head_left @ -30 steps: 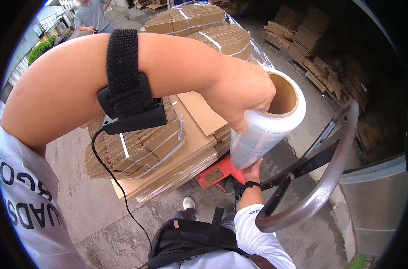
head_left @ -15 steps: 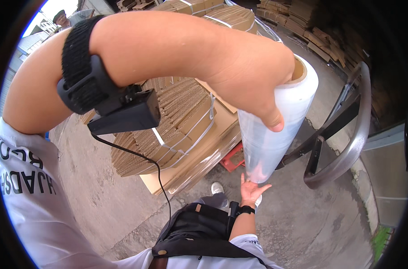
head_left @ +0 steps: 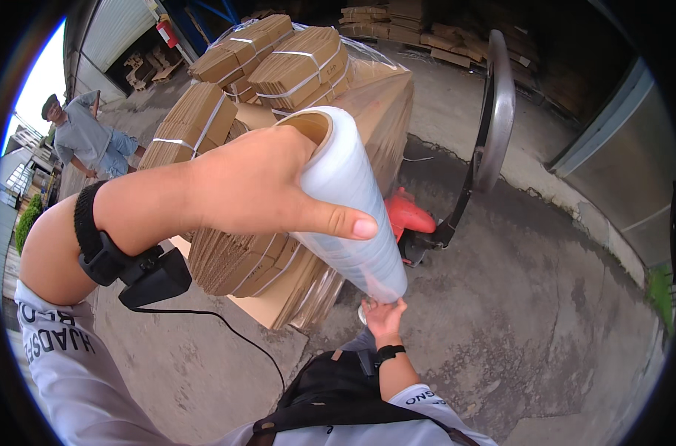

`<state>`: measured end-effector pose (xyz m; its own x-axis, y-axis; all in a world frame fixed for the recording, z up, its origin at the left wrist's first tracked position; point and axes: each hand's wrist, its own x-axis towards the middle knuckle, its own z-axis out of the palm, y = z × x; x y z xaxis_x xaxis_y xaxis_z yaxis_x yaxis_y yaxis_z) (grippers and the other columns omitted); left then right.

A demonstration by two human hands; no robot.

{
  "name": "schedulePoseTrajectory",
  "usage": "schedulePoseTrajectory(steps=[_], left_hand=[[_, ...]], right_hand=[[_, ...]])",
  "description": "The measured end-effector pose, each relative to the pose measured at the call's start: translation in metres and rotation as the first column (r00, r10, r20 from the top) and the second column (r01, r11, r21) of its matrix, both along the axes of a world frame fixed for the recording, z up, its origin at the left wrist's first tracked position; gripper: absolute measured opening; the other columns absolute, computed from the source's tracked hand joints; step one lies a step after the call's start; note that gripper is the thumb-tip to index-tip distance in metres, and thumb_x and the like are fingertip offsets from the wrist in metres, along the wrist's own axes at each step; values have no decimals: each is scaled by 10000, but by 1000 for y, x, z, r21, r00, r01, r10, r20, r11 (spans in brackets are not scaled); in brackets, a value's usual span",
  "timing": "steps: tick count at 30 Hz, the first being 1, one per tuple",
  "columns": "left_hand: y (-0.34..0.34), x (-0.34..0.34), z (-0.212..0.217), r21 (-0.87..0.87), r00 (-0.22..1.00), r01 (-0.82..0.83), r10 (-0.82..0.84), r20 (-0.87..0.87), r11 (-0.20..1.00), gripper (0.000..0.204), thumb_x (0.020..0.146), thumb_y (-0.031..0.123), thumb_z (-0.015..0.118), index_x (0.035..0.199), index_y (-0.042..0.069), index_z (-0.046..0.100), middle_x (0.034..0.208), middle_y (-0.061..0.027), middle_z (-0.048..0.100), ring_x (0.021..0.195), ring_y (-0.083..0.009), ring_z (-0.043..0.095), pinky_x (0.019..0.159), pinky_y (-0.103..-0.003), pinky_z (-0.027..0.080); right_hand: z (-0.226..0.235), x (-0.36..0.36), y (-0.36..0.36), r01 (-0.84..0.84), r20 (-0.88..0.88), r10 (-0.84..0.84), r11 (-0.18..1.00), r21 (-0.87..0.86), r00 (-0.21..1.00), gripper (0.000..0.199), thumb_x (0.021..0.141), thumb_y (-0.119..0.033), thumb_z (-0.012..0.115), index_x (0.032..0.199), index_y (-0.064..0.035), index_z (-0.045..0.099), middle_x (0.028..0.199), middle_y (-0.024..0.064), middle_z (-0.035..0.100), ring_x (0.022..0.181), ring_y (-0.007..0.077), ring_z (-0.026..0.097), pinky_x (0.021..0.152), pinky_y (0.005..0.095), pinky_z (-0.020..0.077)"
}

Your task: Wrapping a pallet of cardboard bundles with plastic film and moving it with a pallet jack.

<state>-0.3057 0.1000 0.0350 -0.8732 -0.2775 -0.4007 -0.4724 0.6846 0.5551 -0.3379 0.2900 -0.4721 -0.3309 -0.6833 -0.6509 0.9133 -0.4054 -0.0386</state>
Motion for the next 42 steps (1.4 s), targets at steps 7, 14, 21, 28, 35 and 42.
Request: schedulePoseTrajectory(steps=[7, 14, 21, 28, 35, 42], left_hand=[[17, 101, 21, -475, 887, 384, -460, -48, 791, 379, 647, 248, 832, 875, 2, 657, 878, -118, 652, 809, -232, 606, 835, -365, 434], [36, 136, 22, -528, 749, 564, -663, 5, 634, 365, 603, 214, 795, 830, -12, 621, 882, -131, 614, 865, -305, 571, 860, -392, 405], [12, 192, 12, 38, 986, 83, -87, 142, 996, 508, 655, 391, 825, 797, -53, 623, 669, -158, 590, 598, -301, 574, 615, -338, 470], [-44, 321, 6, -516, 427, 742, -895, -129, 429, 208, 557, 156, 722, 651, 9, 607, 688, -87, 584, 596, -221, 578, 763, -326, 442], [-95, 365, 1, -431, 256, 867, -965, -48, 251, 322, 605, 170, 725, 858, 0, 621, 794, -101, 561, 693, -219, 583, 828, -321, 428], [-121, 406, -6, -96, 677, 698, -697, -237, 710, 447, 713, 321, 801, 856, -78, 661, 654, -105, 635, 592, -154, 612, 565, -266, 491]], right_hand=[[20, -31, 47, 79, -315, -65, 996, 33, 947, 960, 777, -797, 367, 1435, -105, 267, 1462, 90, 328, 1363, 270, 257, 1118, 472, 111], [8, 5, 42, 6, -439, 112, 966, 258, 891, 679, 878, -630, 424, 1327, -120, 415, 1327, 45, 493, 1218, 229, 455, 992, 365, 364], [16, 229, 47, 190, -20, -190, 968, 162, 982, 840, 807, -751, 384, 1403, -160, 330, 1418, 60, 396, 1304, 270, 351, 1085, 466, 244], [35, 245, 34, 443, -164, -438, 896, -6, 884, 1037, 782, -777, 405, 1463, -37, 153, 1493, 135, 261, 1353, 319, 266, 1114, 483, 194], [35, 348, -5, 402, -474, -214, 850, 340, 854, 888, 837, -710, 409, 1413, -46, 282, 1438, 117, 349, 1310, 281, 345, 1062, 437, 318], [48, 522, -70, 786, -194, -763, 612, 89, 616, 1059, 666, -903, 289, 1435, -175, 275, 1483, 39, 267, 1373, 232, 179, 1094, 511, 79]])
